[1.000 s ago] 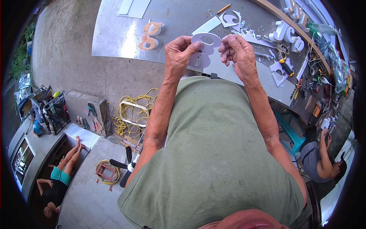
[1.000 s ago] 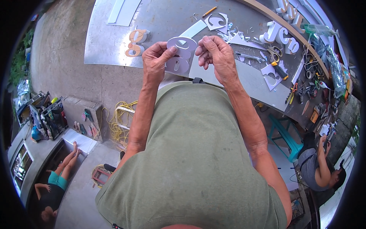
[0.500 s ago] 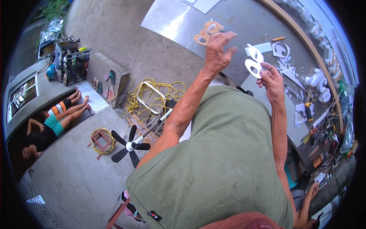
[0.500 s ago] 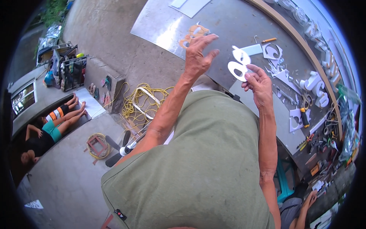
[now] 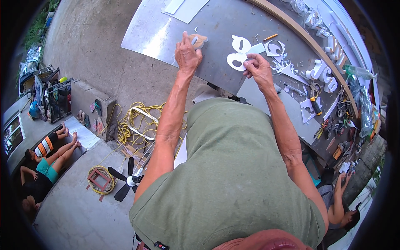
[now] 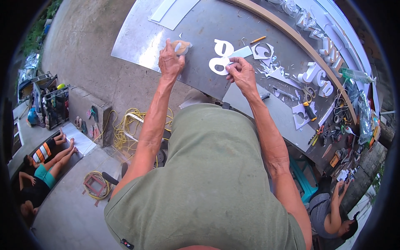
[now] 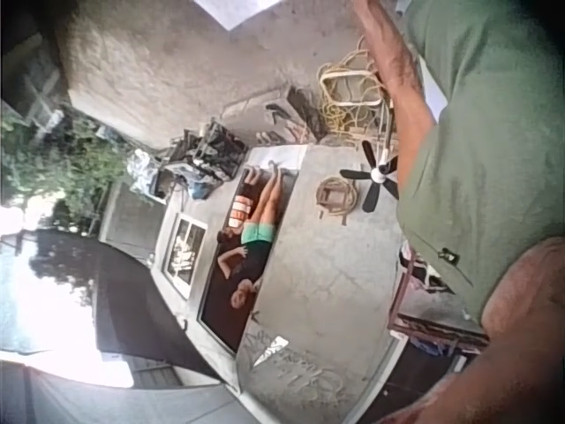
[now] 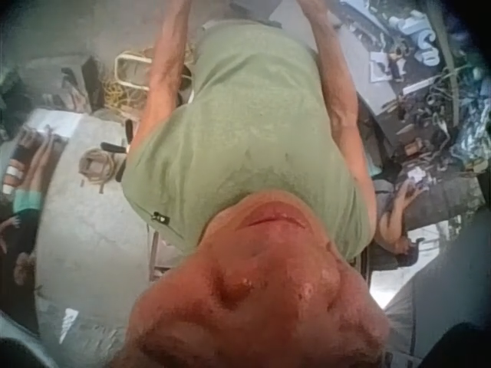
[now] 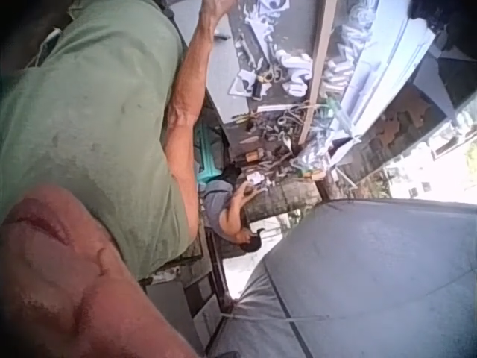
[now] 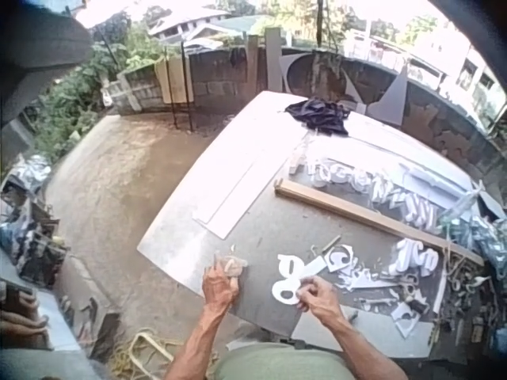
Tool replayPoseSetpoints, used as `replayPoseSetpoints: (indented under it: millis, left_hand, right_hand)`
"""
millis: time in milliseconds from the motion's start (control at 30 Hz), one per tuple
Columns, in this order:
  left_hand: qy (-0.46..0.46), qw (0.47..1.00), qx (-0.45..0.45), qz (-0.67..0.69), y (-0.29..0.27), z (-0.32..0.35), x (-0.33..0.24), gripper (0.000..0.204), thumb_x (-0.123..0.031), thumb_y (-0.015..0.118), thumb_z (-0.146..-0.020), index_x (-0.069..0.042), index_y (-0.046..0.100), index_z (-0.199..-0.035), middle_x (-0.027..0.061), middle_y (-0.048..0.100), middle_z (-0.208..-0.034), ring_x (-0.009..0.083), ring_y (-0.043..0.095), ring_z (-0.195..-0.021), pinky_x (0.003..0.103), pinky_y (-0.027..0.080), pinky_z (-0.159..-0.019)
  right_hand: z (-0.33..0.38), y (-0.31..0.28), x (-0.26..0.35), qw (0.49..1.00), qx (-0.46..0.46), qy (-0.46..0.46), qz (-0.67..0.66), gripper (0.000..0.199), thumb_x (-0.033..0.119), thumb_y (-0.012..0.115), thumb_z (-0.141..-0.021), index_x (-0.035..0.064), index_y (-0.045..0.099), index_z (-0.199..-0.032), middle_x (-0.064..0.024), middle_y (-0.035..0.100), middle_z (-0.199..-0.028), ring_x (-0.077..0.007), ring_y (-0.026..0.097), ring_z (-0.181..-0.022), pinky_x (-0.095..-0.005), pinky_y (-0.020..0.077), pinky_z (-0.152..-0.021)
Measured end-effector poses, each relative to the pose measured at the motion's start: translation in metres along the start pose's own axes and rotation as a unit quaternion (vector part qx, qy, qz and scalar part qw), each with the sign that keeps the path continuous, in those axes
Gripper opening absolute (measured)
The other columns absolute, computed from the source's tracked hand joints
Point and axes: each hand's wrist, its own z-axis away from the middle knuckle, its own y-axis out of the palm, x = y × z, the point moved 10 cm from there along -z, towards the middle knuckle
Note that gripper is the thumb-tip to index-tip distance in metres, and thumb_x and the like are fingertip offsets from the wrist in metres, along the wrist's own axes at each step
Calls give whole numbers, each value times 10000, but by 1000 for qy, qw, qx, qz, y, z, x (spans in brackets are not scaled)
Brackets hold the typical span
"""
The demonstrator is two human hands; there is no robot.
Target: Assembling and cleaning 3D sign letters at a work table in a sign shop.
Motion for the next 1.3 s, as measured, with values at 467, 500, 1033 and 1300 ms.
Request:
replayPoseSetpoints:
  millis: [467, 500, 1033, 1300]
  left_hand:
    - [-242, 644, -100, 719, -16, 79, 69, 603, 9, 623, -842, 8, 439, -1416, 148, 626, -1273, 253, 596, -1207, 427, 510, -1018]
    - [-267, 545, -68, 792, -3, 79, 71, 617, 50, 578, -834, -10, 423, -1428, 191, 567, -1357, 329, 560, -1261, 487, 504, -1031]
    - [-243, 696, 35, 674, 54, 22, 44, 430, -247, 788, -809, 18, 683, -1131, 120, 723, -964, 196, 714, -814, 338, 577, -737]
    - [-176, 930, 21, 321, 25, 5, 55, 621, -366, 839, -739, 52, 674, -1167, 129, 700, -902, 199, 687, -779, 341, 540, -717]
  right_hand:
    - [-24, 50, 45, 998, 26, -45, 21, 294, 72, 685, -909, -38, 606, -1169, -65, 697, -834, -101, 651, -661, -225, 513, -513]
    - [-26, 54, 48, 998, 32, -56, 12, 254, 66, 674, -913, -38, 622, -1138, -77, 696, -892, -109, 660, -722, -233, 536, -534]
    - [-19, 55, 59, 997, 4, -54, -46, 247, 57, 671, -926, -46, 639, -1149, -89, 686, -975, -125, 654, -837, -250, 588, -617]
    - [-34, 85, 39, 998, 15, -40, -49, 227, 45, 673, -914, -44, 646, -1120, -93, 699, -956, -124, 661, -802, -244, 565, -586]
